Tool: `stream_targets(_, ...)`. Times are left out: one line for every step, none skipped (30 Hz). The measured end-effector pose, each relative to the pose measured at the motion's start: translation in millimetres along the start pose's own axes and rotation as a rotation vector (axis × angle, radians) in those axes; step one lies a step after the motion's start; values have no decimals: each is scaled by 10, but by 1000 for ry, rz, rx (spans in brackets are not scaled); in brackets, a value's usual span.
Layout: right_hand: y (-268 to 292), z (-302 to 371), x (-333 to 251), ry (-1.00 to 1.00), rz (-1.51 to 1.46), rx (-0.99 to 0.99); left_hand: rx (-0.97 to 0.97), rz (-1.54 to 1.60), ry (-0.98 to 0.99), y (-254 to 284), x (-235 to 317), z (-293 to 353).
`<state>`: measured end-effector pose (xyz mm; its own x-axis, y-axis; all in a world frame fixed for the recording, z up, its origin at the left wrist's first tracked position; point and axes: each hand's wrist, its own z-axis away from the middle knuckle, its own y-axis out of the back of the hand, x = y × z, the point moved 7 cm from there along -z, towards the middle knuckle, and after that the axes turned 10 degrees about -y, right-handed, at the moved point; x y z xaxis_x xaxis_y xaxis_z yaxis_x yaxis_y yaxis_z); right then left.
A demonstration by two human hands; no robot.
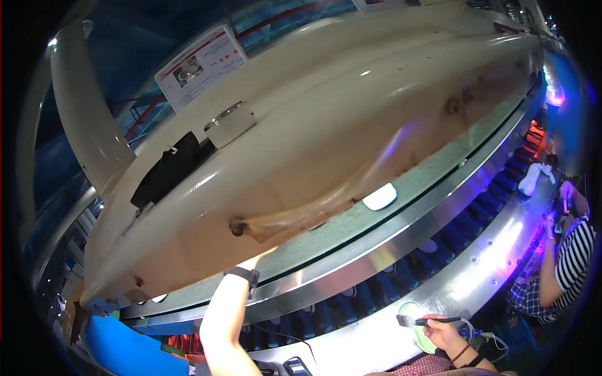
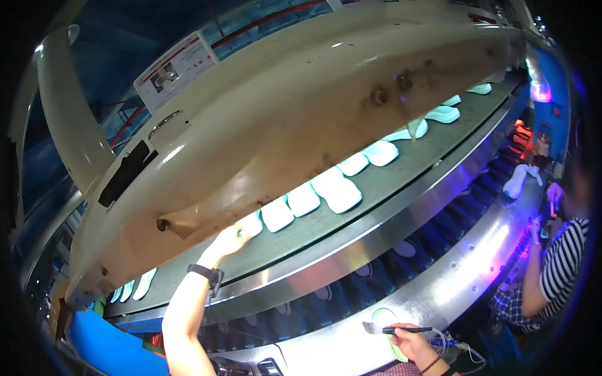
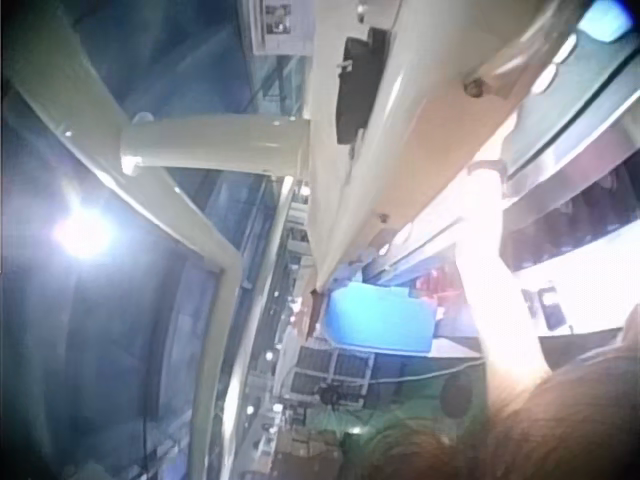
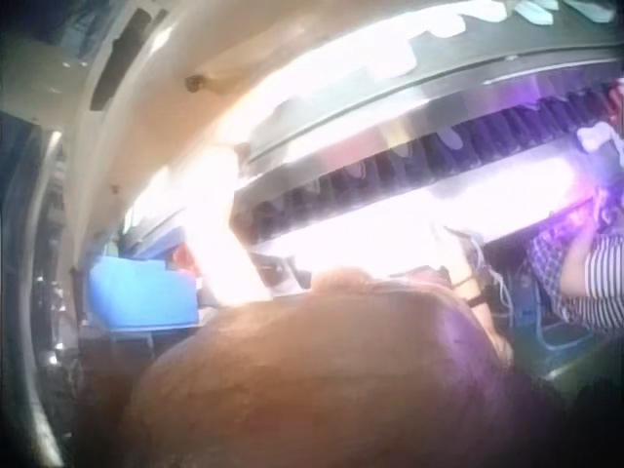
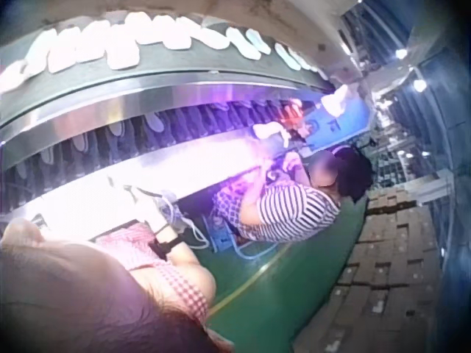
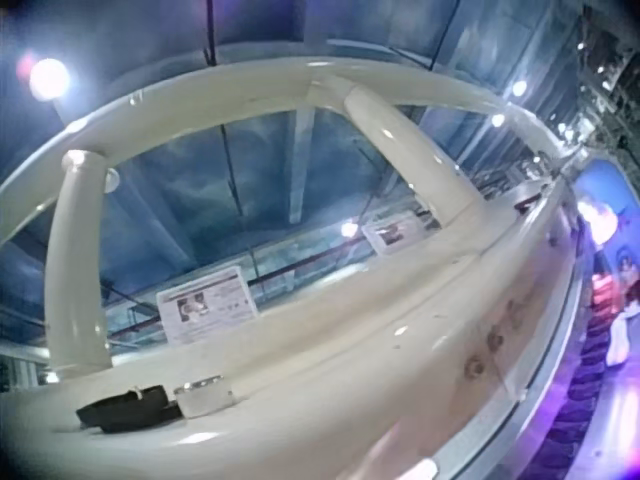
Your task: The person picks up a shoe sole from a conveyor belt, applies liquid to it with a brush, and places it back on the belt, repeating the process for several soles.
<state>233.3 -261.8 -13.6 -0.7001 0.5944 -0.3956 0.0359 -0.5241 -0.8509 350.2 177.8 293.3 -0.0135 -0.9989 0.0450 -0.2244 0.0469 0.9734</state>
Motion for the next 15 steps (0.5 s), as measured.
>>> stream_targets(-72, 30, -10, 8, 19, -14, 307, 620, -114, -384, -844, 156)
stream_targets(33, -18, -29, 35, -20, 25, 263, 645, -154, -249, -357, 261)
stream_targets(71, -20, -31, 54, 0, 31, 80, 335, -62, 20, 64, 496)
stream_targets(88, -49, -10, 65, 31, 41, -90, 23, 33, 255, 643, 614)
stream_targets(134, -67, 32, 45, 33, 52, 121, 44, -127, 440, 781, 903)
stream_targets(94, -59, 37, 44, 59, -4, 334, 70, -280, 543, 855, 1344)
stream_targets(103, -81, 53, 38, 77, -3, 526, 186, -188, 629, 855, 1732)
stream_targets(106, -87, 98, 30, 88, 0, 861, 580, 37, 548, 679, 2185)
stream_targets(111, -98, 147, 7, 106, 29, 1120, 914, 159, 422, 662, 2543)
stream_targets(7, -84, 145, -8, 101, 52, 1286, 446, 14, 360, 801, 2817)
stream_targets(-49, -115, 173, 3, 108, 43, 1262, 463, -8, 168, 680, 2762)
stream_targets(-101, -122, 162, 24, 124, 39, 1246, 498, -26, 27, 696, 2712)
stream_targets(-183, -95, 112, 34, 156, 25, 1239, 539, -38, -124, 771, 2647)
stream_targets(-176, -142, 138, 33, 146, 9, 1226, 588, -53, -279, 868, 2557)
stream_targets(-144, -153, 128, 41, 168, 17, 1205, 649, -81, -480, 1043, 2415)
